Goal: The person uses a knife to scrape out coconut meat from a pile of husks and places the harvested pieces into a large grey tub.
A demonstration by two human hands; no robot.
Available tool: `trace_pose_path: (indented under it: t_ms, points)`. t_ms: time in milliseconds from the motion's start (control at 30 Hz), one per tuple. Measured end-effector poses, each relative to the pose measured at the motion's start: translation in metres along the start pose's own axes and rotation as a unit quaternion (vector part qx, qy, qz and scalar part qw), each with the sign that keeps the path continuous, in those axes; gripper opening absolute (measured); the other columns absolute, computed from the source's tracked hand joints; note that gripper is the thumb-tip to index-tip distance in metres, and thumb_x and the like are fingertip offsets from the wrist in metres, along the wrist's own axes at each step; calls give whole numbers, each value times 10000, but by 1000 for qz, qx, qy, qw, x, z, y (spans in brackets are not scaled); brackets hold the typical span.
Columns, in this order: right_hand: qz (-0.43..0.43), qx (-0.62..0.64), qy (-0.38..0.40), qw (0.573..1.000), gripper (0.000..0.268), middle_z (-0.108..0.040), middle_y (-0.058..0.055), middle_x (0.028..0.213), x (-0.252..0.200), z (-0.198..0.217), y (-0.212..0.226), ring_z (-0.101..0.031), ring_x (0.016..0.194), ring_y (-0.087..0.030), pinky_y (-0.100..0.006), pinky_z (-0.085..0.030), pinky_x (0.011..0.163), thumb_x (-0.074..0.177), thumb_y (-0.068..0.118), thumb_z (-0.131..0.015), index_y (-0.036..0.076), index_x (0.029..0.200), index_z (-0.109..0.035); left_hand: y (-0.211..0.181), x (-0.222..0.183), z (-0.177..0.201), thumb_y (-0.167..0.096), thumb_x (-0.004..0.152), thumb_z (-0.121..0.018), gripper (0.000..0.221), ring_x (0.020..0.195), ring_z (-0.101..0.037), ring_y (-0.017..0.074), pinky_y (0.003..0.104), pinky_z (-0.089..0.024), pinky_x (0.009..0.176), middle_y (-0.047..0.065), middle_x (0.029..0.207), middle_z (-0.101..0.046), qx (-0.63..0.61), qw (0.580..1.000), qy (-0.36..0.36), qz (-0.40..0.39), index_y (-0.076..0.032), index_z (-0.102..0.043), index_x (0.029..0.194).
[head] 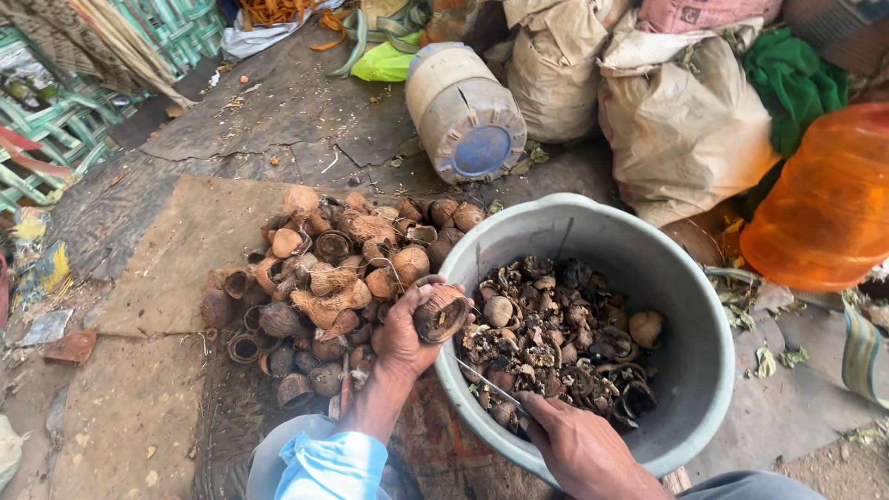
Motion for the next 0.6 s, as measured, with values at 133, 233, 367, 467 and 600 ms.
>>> trace_pose_path:
  t_ms: [133, 233, 367, 467, 600]
  points:
    - [-47, -55, 20, 997, 397, -666, -127, 948, 1, 0, -4, -701, 799, -355, -492, -554, 668, 976, 317, -550, 167, 1343, -583, 4, 5, -1, -250, 893, -672, 362, 1008, -728, 329, 535, -626, 891, 198, 1107, -703, 6, 999, 36, -8, -41, -624, 1184]
    - [-63, -71, 41, 995, 422, -658, -130, 965, 4, 0, -2, -703, 789, -354, -496, -553, 666, 984, 323, -530, 188, 1383, -566, 7, 4, -3, -235, 897, -663, 366, 1007, -730, 325, 534, -631, 880, 206, 1104, -700, 0, 998, 62, 0, -24, -612, 1193]
    - [-97, -73, 68, 990, 406, -668, -124, 952, 8, -3, -2, -701, 790, -354, -496, -553, 690, 1015, 350, -495, 224, 1394, -567, 9, 5, 0, -224, 901, -654, 364, 989, -742, 340, 516, -639, 865, 215, 1090, -698, -6, 997, 77, 7, -1, -608, 1185]
    - [-82, -79, 77, 991, 418, -667, -133, 952, 9, -3, -2, -709, 777, -347, -490, -557, 692, 1018, 341, -478, 195, 1403, -550, 11, 4, 3, -194, 905, -643, 342, 955, -745, 327, 495, -654, 822, 230, 1078, -702, 25, 997, 74, 6, 18, -607, 1171]
    - [-84, -49, 82, 992, 394, -682, -152, 954, 6, -7, 0, -722, 782, -335, -482, -566, 696, 1007, 278, -475, 134, 1367, -544, 21, 5, 7, -126, 894, -614, 295, 887, -752, 286, 461, -681, 750, 226, 1021, -714, 73, 996, 37, 29, 52, -614, 1130]
Point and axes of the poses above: each hand's wrist, its own x-axis towards the middle knuckle, its own z-axis out of the back of the hand, y = z × x, the point moved 2 cm from there along x, towards the middle knuckle
